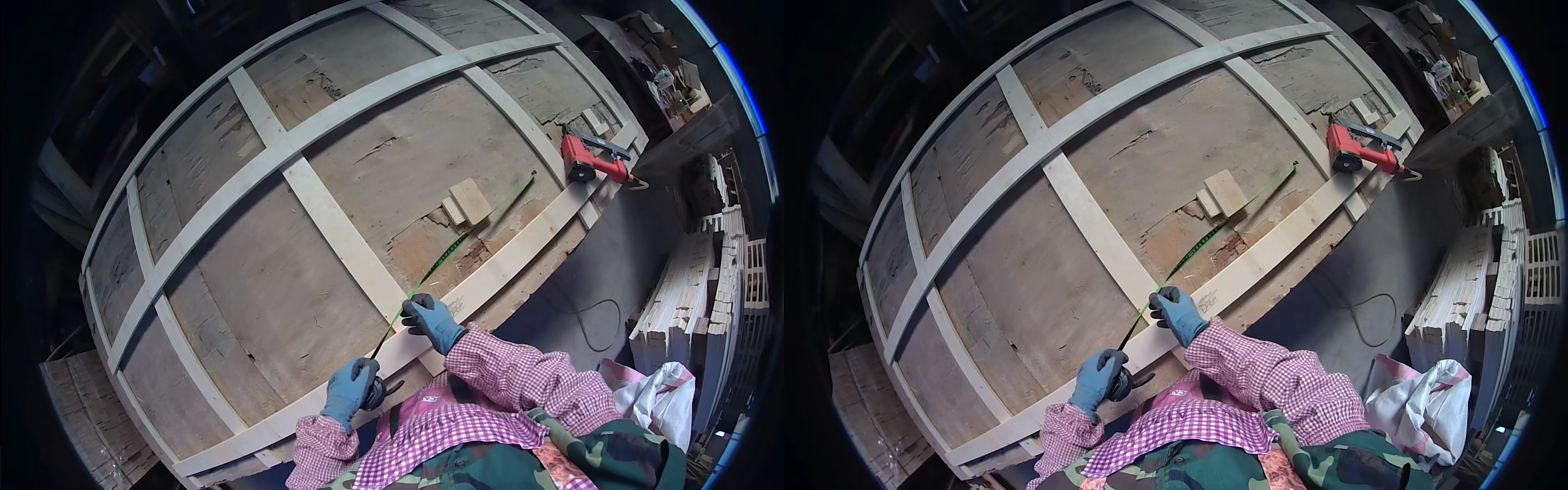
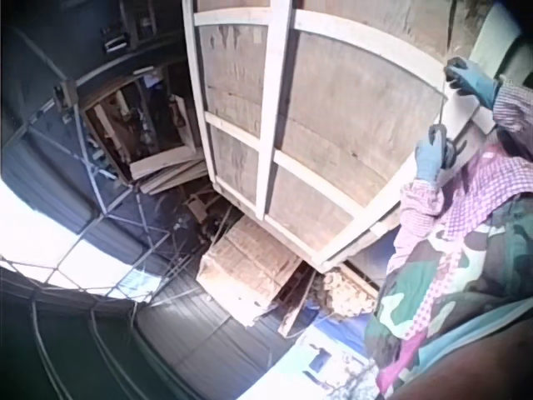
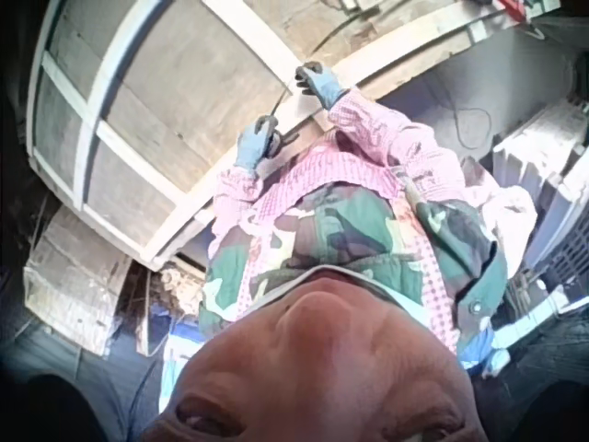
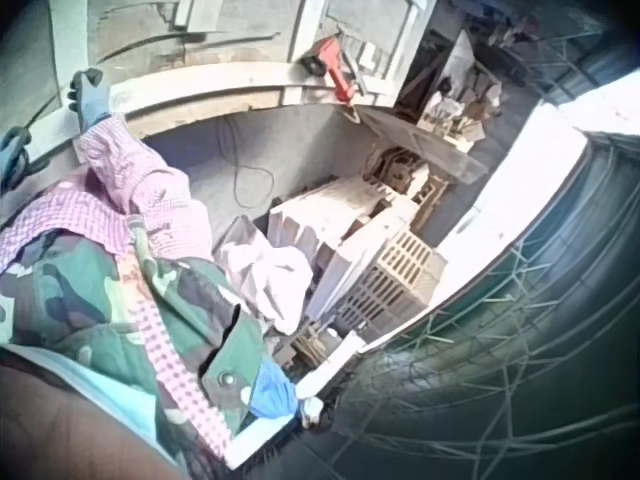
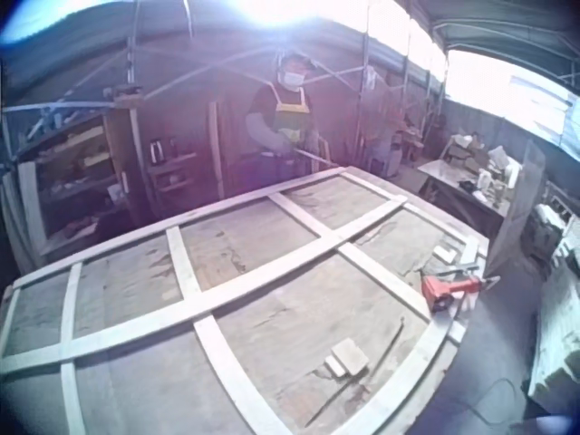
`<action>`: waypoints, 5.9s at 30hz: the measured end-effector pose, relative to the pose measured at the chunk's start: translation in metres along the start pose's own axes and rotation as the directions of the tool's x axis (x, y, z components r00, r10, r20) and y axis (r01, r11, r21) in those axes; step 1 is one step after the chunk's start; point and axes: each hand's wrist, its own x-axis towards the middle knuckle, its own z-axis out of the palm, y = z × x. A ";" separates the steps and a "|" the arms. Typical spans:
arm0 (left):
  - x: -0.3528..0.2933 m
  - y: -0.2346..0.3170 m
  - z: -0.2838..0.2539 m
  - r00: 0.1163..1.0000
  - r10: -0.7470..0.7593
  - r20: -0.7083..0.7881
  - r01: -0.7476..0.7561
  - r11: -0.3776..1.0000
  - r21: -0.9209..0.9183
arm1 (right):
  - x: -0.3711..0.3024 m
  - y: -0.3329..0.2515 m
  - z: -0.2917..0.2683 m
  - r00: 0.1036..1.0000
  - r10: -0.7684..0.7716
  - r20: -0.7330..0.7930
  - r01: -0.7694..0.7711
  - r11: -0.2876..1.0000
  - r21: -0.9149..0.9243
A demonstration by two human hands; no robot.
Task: The person uses a tape measure to measure the dimensions of a large wooden crate frame. They repeatedly extend and retract the tape measure across different sections of the crate, marking measurements on the wood. A nail gun is visible on the crate but not used by the recorder.
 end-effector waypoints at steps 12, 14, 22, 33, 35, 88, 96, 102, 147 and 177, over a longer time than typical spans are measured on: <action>0.049 0.011 -0.056 0.960 0.070 0.272 0.039 0.926 -0.375 | 0.055 -0.065 0.006 0.972 -0.156 -0.176 0.153 0.988 -0.033; 0.050 0.006 -0.065 0.967 0.047 0.249 0.045 0.935 -0.351 | 0.088 -0.075 -0.010 0.962 -0.140 -0.233 0.144 0.990 0.000; 0.041 -0.036 -0.123 1.000 -0.021 -0.002 0.021 0.996 -0.082 | 0.118 -0.119 -0.005 0.984 -0.041 -0.175 -0.016 0.949 -0.315; 0.119 -0.042 -0.152 0.989 -0.049 0.138 0.080 0.971 -0.224 | 0.123 -0.099 -0.131 0.499 -0.754 -0.428 0.044 0.515 -0.856; 0.125 -0.034 -0.159 0.988 -0.070 0.140 0.097 0.976 -0.197 | 0.133 -0.094 -0.143 0.452 -0.817 -0.358 0.009 0.405 -0.914; 0.121 -0.105 -0.100 0.993 -0.024 0.114 0.023 1.000 0.011 | -0.007 0.042 -0.133 0.671 -0.696 -0.258 0.563 0.704 -0.433; 0.116 -0.106 -0.094 0.999 -0.001 0.052 -0.001 0.999 0.039 | -0.035 0.134 -0.122 0.919 -0.354 -0.173 0.221 0.826 -0.518; 0.117 -0.109 -0.093 1.000 -0.001 0.028 -0.001 0.998 0.061 | -0.033 0.124 -0.114 0.860 -0.509 0.042 0.303 0.443 -0.844; 0.113 -0.101 -0.093 1.000 0.018 0.010 -0.019 0.992 0.127 | -0.025 0.125 -0.073 0.935 -0.352 0.045 0.099 0.136 -0.986; 0.115 -0.100 -0.091 1.000 0.018 -0.009 -0.017 0.993 0.118 | -0.026 0.116 -0.069 0.950 -0.309 0.043 0.081 0.111 -0.991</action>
